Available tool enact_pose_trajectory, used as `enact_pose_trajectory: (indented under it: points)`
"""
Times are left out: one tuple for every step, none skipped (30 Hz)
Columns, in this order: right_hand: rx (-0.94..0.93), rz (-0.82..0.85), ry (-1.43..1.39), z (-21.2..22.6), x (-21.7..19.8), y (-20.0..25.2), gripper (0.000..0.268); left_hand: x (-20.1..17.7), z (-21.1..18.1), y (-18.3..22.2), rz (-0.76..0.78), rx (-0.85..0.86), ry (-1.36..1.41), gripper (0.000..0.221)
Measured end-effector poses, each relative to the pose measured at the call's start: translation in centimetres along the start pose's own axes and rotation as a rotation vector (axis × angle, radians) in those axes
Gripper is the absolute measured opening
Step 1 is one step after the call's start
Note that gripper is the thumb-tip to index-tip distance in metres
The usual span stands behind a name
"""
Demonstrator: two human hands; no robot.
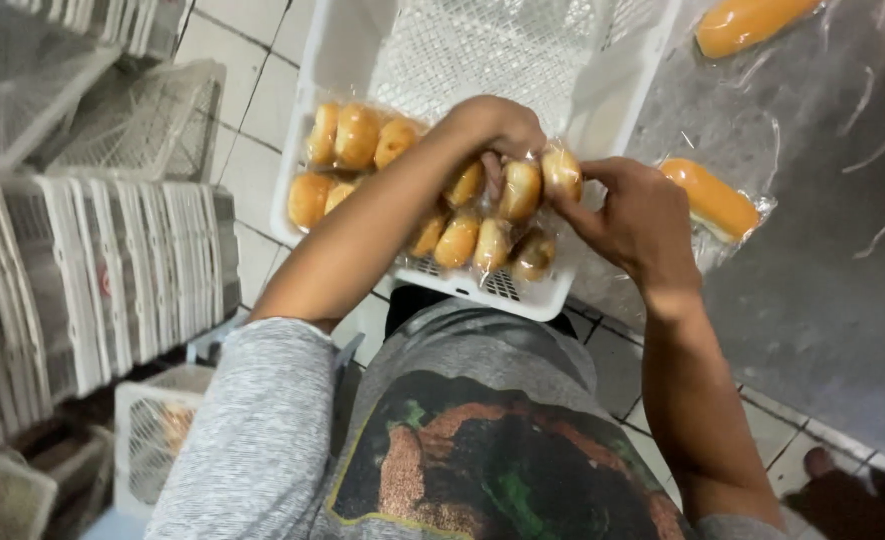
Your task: The person picks up wrapped bread rolls from a metal table and places them into a white plastic crate, arranging them into rows.
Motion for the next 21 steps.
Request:
enact_pose_trajectory:
  points:
    - [0.022, -0.009, 0.001, 0.4, 0.2, -0.3, 0.048, 0.0, -0.2, -0.7, 0.010, 0.006, -0.021, 0.030]
    - [0.080, 0.051, 0.049, 0.2, 0.9, -0.3, 0.048, -0.3, -0.5, -1.6, -0.050, -0.020, -0.109, 0.027]
    - [0.138, 0.112, 0.095, -0.1, 1.6, -0.2, 0.055, -0.5, -0.9, -2.4, -0.112, -0.044, -0.197, 0.024]
    - [0.158, 0.107, 0.090, -0.4, 2.5, -0.8, 0.055, -0.5, -0.9, -3.0, -0.103, -0.040, -0.216, 0.024]
    - [0.143, 0.186, 0.180, -0.6, 4.2, -1.3, 0.059, -1.8, -1.2, -3.3, -0.245, -0.028, -0.258, 0.025]
    - [0.129, 0.275, 0.268, -1.0, 6.0, -1.3, 0.068, -2.4, -1.5, -3.6, -0.380, -0.012, -0.294, 0.029]
    - [0.150, 0.280, 0.263, -0.9, 5.9, -0.9, 0.068, -1.6, -1.0, -4.4, -0.364, -0.005, -0.308, 0.029]
    - [0.153, 0.294, 0.291, -0.7, 5.9, -1.1, 0.072, -2.1, -0.9, -4.7, -0.453, 0.010, -0.413, 0.018]
    - [0.156, 0.308, 0.319, -0.4, 5.8, -1.3, 0.076, -2.6, -0.8, -4.8, -0.541, 0.026, -0.517, 0.019]
    - [0.157, 0.309, 0.314, 0.0, 5.2, -1.1, 0.076, -2.6, -1.0, -2.9, -0.538, 0.023, -0.520, 0.019]
    - [0.138, 0.313, 0.281, 0.6, 4.6, -1.0, 0.063, -2.3, -1.2, -1.2, -0.492, 0.016, -0.577, 0.019]
    - [0.121, 0.310, 0.247, 1.3, 4.1, -1.0, 0.052, -2.3, -1.4, 0.6, -0.449, 0.010, -0.639, 0.028]
    - [0.124, 0.305, 0.242, 1.6, 3.9, -1.1, 0.052, -3.2, -0.4, -0.7, -0.449, 0.009, -0.647, 0.028]
    - [0.069, 0.181, 0.191, 2.5, 2.7, -1.2, 0.049, -3.6, 0.7, -2.2, -0.413, 0.013, -0.510, 0.028]
    - [0.015, 0.057, 0.140, 3.4, 1.5, -1.1, 0.051, -3.9, 1.9, -3.7, -0.376, 0.017, -0.373, 0.040]
    - [0.009, 0.057, 0.138, 4.5, 0.7, -1.2, 0.051, -4.3, 1.6, -1.9, -0.379, 0.012, -0.369, 0.040]
    - [0.073, 0.202, 0.067, 4.9, 1.3, -1.1, 0.062, -3.2, 1.4, -0.4, -0.225, 0.011, -0.357, 0.029]
    - [0.139, 0.345, -0.003, 5.4, 1.8, -0.8, 0.077, -2.2, 1.2, 1.2, -0.073, 0.012, -0.345, 0.028]
    - [0.134, 0.343, -0.005, 5.6, 2.1, -1.1, 0.077, -2.9, 1.9, 1.0, -0.077, 0.008, -0.343, 0.028]
    - [0.186, 0.372, -0.071, 5.4, 2.6, -1.3, 0.077, -3.7, 2.1, 0.9, -0.097, 0.063, -0.357, 0.030]
    - [0.238, 0.401, -0.138, 5.2, 3.1, -1.4, 0.087, -4.6, 2.2, 0.9, -0.117, 0.118, -0.370, 0.031]
Point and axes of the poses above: each hand's wrist, its own y-axis away from the middle knuckle, its own x-axis out of the palm, z = x × y, the point moved 9 cm from there along -y, towards the middle knuckle, and after that the axes turned 8 degrees about y, right-handed, at the moved point
